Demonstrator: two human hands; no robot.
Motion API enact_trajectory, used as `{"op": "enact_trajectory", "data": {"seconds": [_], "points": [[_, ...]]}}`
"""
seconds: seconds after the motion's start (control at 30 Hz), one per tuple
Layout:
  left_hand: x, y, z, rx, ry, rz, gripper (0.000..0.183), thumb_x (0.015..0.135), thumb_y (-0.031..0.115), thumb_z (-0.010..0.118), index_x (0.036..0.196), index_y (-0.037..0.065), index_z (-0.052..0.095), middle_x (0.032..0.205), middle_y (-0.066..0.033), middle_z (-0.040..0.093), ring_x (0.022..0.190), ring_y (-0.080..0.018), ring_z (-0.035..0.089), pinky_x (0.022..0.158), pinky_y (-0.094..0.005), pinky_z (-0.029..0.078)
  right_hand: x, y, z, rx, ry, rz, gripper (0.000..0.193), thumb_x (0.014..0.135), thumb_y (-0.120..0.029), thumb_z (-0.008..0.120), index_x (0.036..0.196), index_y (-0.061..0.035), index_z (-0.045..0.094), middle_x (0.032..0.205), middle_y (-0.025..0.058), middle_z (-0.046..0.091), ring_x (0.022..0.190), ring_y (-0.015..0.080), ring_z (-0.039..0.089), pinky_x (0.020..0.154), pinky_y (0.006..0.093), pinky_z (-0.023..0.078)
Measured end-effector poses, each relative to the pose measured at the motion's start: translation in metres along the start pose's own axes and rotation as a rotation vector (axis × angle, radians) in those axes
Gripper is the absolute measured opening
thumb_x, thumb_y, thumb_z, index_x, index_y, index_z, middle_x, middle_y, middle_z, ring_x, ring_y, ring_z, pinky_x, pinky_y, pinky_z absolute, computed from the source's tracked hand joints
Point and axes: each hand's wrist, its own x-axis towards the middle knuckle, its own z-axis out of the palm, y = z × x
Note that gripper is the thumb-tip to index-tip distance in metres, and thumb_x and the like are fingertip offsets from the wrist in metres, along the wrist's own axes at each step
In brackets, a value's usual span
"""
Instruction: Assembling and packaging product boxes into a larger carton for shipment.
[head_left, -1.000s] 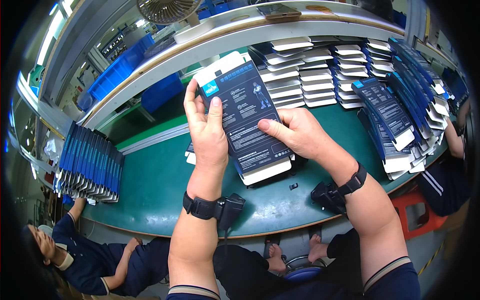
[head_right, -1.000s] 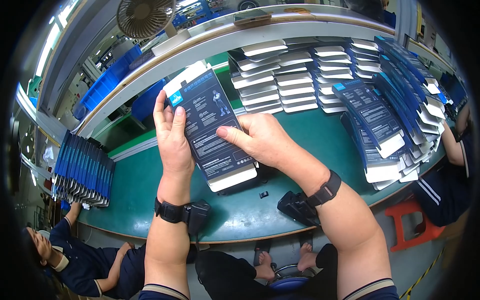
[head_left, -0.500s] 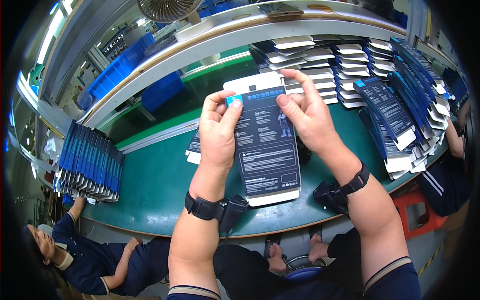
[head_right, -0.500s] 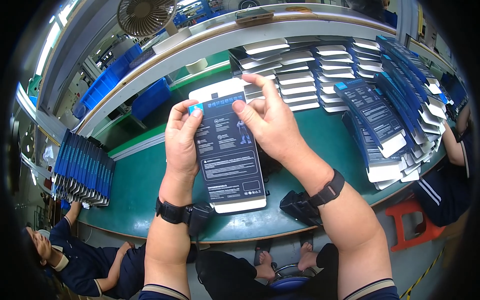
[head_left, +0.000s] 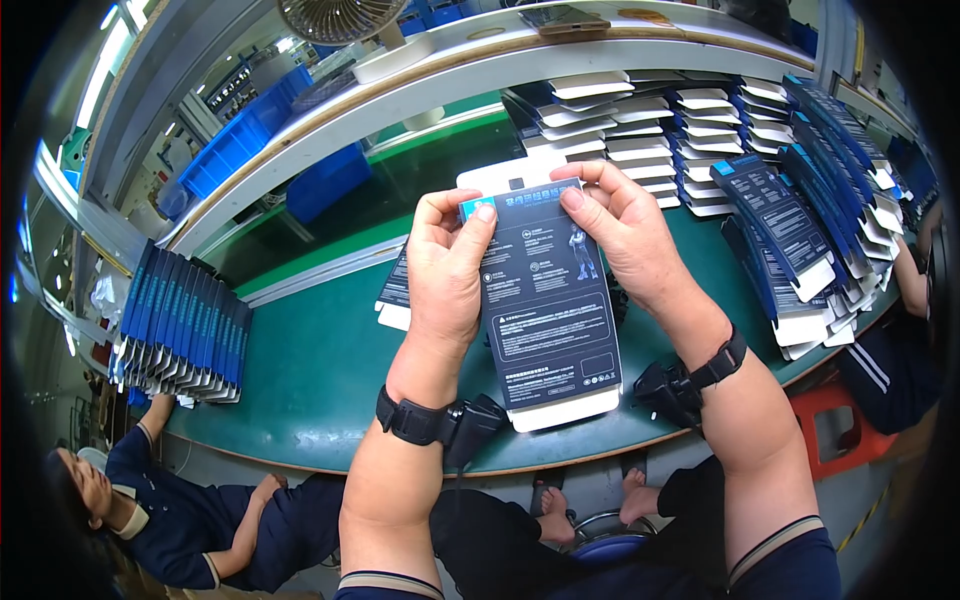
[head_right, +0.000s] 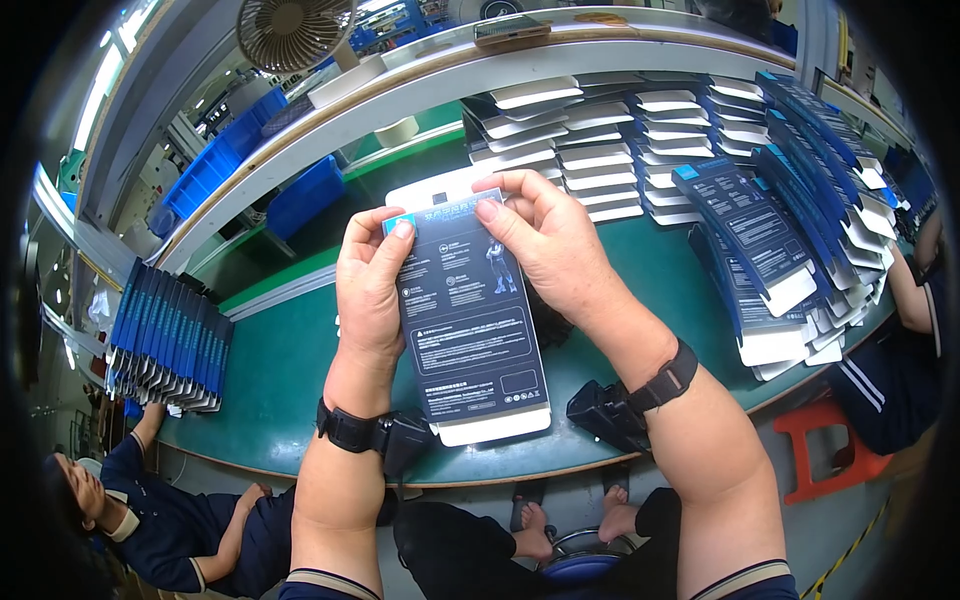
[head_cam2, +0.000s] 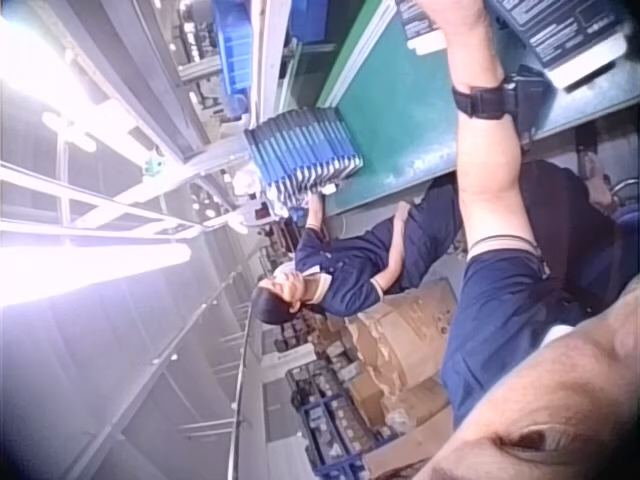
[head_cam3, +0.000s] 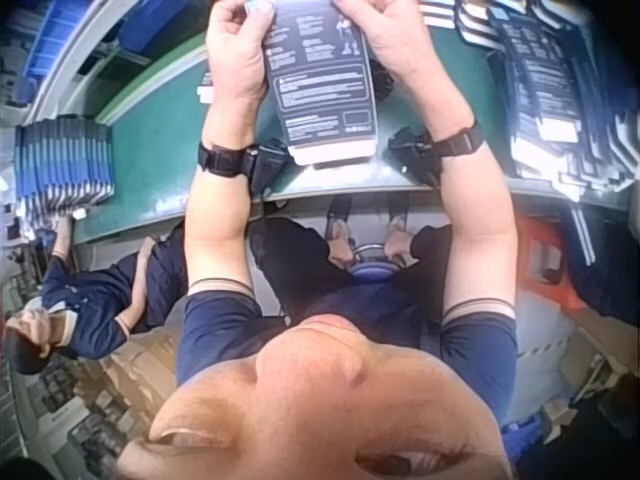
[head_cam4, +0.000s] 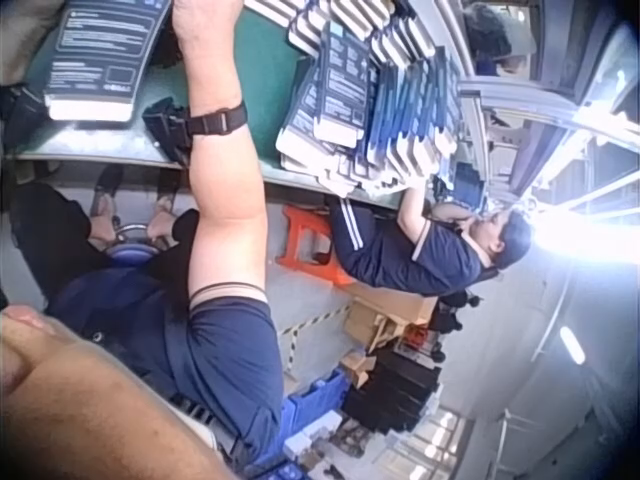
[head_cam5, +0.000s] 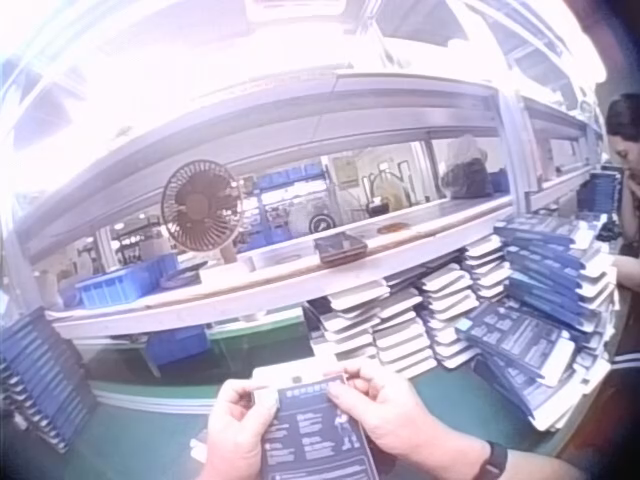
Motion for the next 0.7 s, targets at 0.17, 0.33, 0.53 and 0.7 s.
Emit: {"op": "enact_trajectory", "data": {"seconds": [0.17, 0.33, 0.53, 0.7], "points": [[-0.001, 0.003, 0.003, -0.019, 0.014, 0.006, 0.024, 0.091, 0.009, 0.061, 0.110, 0.002, 0.049, 0.104, -0.0089, 0.055, 0.090, -0.0113, 0.059, 0.076, -0.0234, 0.051, -0.001, 0.002, 0.004, 0.045, 0.051, -0.033, 0.027, 0.094, -0.017, 0.060, 0.115, -0.0024, 0.051, 0.078, 0.0036, 0.064, 0.073, 0.0061, 0.059, 0.063, 0.0201, 0.047], [-0.005, 0.005, 0.005, 0.059, 0.028, 0.045, 0.022, 0.091, 0.006, 0.060, 0.109, 0.002, 0.048, 0.118, -0.0157, 0.053, 0.099, -0.0150, 0.058, 0.084, -0.0270, 0.051, -0.001, -0.008, 0.000, 0.021, -0.003, 0.026, 0.025, 0.094, -0.017, 0.061, 0.112, -0.0038, 0.050, 0.081, 0.0048, 0.065, 0.074, 0.0069, 0.061, 0.065, 0.0201, 0.048], [-0.003, 0.011, 0.006, 0.043, -0.073, 0.240, 0.018, 0.090, 0.002, 0.059, 0.104, 0.002, 0.048, 0.135, -0.0234, 0.045, 0.109, -0.0201, 0.056, 0.093, -0.0310, 0.049, 0.000, -0.002, 0.004, 0.313, -0.039, 0.143, 0.026, 0.093, -0.019, 0.061, 0.112, -0.0043, 0.050, 0.091, 0.0071, 0.066, 0.078, 0.0086, 0.062, 0.067, 0.0208, 0.050], [-0.002, 0.015, 0.005, -0.030, -0.096, 0.181, 0.017, 0.089, 0.000, 0.059, 0.103, 0.002, 0.049, 0.135, -0.0236, 0.045, 0.110, -0.0204, 0.055, 0.094, -0.0314, 0.048, -0.001, 0.001, 0.002, 0.305, -0.067, 0.174, 0.028, 0.094, -0.020, 0.061, 0.113, -0.0038, 0.050, 0.094, 0.0085, 0.066, 0.080, 0.0097, 0.063, 0.068, 0.0220, 0.051]]}}
